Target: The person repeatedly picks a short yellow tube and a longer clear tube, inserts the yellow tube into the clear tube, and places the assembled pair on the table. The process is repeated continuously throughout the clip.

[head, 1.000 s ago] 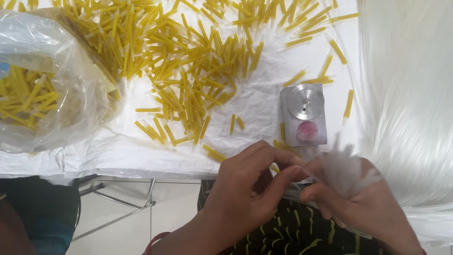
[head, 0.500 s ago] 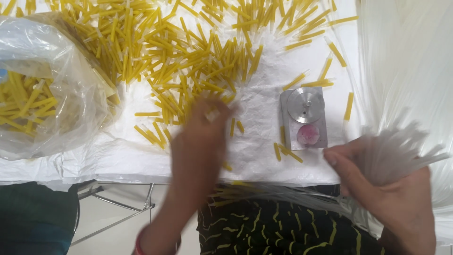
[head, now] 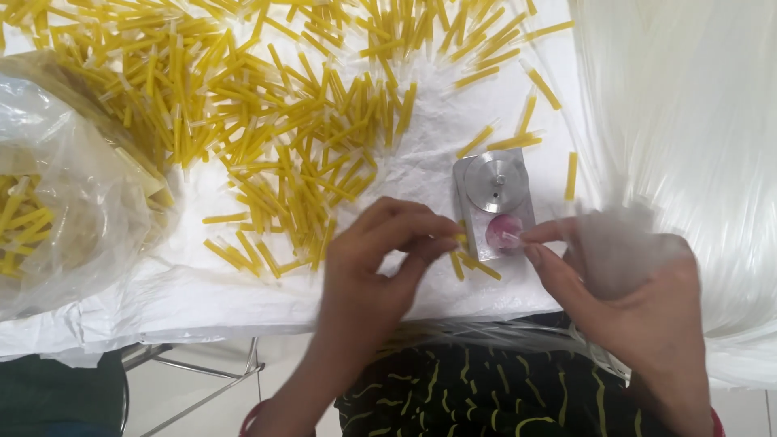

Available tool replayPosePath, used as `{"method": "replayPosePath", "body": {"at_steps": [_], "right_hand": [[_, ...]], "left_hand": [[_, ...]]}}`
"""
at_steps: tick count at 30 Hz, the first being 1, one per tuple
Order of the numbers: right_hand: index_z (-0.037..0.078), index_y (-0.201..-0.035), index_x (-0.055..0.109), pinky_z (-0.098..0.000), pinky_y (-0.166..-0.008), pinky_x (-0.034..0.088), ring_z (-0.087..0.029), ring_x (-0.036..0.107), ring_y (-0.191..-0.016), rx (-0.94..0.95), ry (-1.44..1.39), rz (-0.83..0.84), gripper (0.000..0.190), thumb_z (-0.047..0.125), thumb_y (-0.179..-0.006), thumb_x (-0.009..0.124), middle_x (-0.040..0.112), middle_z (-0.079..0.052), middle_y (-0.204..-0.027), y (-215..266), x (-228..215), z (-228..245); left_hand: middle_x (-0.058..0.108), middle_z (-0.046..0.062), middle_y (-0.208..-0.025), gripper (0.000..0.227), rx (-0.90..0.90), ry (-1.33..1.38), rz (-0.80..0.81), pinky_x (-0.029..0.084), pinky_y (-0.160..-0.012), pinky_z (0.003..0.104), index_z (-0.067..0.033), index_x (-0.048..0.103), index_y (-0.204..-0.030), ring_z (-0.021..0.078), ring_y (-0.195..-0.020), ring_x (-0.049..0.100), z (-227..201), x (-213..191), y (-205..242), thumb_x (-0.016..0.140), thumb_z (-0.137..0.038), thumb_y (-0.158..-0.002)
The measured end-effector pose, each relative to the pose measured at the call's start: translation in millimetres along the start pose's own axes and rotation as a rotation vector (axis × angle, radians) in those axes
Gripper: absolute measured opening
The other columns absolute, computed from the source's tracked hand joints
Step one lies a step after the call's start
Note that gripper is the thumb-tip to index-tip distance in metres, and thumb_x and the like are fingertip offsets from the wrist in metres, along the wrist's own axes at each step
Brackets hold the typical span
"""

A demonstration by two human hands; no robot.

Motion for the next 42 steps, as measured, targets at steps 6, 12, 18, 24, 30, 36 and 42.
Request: {"method": "replayPosePath", "body": {"at_steps": [6,12,18,24,30,36,42], "right_hand": [[0.0,-0.11,0.079,-0.0166,-0.048,0.035,-0.001,0.052,-0.059,0.037,-0.408,0.119,0.018,0.001,-0.092,0.077,0.063,0.002,-0.07,13,10,-4],[0.004,-0.096,0.081,-0.0171,-0.047,0.042,-0.001,0.057,-0.056,0.069,-0.319,0.088,0.014,0.008,-0.083,0.079,0.072,0.002,-0.067,9,8,4],[0.009,-0.094,0.081,-0.0194,-0.042,0.047,-0.001,0.06,-0.046,-0.189,-0.107,0.085,0.013,0.016,-0.083,0.081,0.073,0.004,-0.062,7,4,33],[0.007,-0.094,0.081,-0.0228,-0.041,0.042,-0.004,0.056,-0.047,-0.004,-0.203,0.097,0.013,0.013,-0.083,0.08,0.069,0.001,-0.058,7,8,14],[0.007,-0.094,0.081,-0.0215,-0.043,0.038,-0.004,0.049,-0.045,-0.142,-0.07,0.046,0.011,0.011,-0.084,0.082,0.058,0.001,-0.054,11,-5,28],[0.003,-0.1,0.08,-0.0161,-0.046,0.04,0.001,0.055,-0.056,0.044,-0.395,0.095,0.015,0.003,-0.085,0.076,0.068,0.004,-0.066,16,3,5],[0.014,-0.096,0.084,-0.0261,-0.042,0.036,-0.004,0.053,-0.041,-0.194,0.225,0.116,0.017,0.026,-0.084,0.084,0.068,0.0,-0.056,13,5,20]], "left_hand": [[0.071,0.004,-0.097,0.015,-0.053,0.036,-0.042,0.055,-0.072,0.024,-0.0088,0.078,-0.101,0.0102,-0.081,0.067,-7,13,11,0.081,-0.006,-0.087],[0.072,0.004,-0.097,0.016,-0.053,0.038,-0.052,0.057,-0.072,0.024,-0.0071,0.077,-0.101,0.0115,-0.079,0.07,-15,16,17,0.082,-0.004,-0.087],[0.073,0.005,-0.1,0.019,0.012,-0.026,-0.07,0.06,-0.077,0.027,-0.0056,0.076,-0.102,0.014,-0.089,0.074,-25,16,24,0.077,0.005,-0.086],[0.074,0.006,-0.099,0.022,-0.021,-0.007,-0.068,0.064,-0.078,0.025,-0.0068,0.077,-0.102,0.015,-0.09,0.077,-22,18,27,0.077,0.007,-0.086],[0.074,0.006,-0.098,0.018,-0.034,0.024,-0.11,0.06,-0.076,0.024,-0.0052,0.077,-0.102,0.0134,-0.086,0.076,-23,16,25,0.08,0.003,-0.086],[0.074,0.006,-0.097,0.014,-0.062,0.077,-0.093,0.06,-0.075,0.024,-0.0045,0.078,-0.101,0.0131,-0.085,0.075,-23,21,25,0.08,0.0,-0.088],[0.074,0.006,-0.097,0.015,-0.049,0.065,-0.141,0.06,-0.076,0.025,-0.0046,0.077,-0.1,0.013,-0.085,0.075,-23,20,30,0.08,0.002,-0.087]]}}
Point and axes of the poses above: each hand's wrist, its own y-axis away from the middle knuckle, its own x-axis out of the palm, z = x × y, the point moved 10 cm from there along -y, towards the middle knuckle
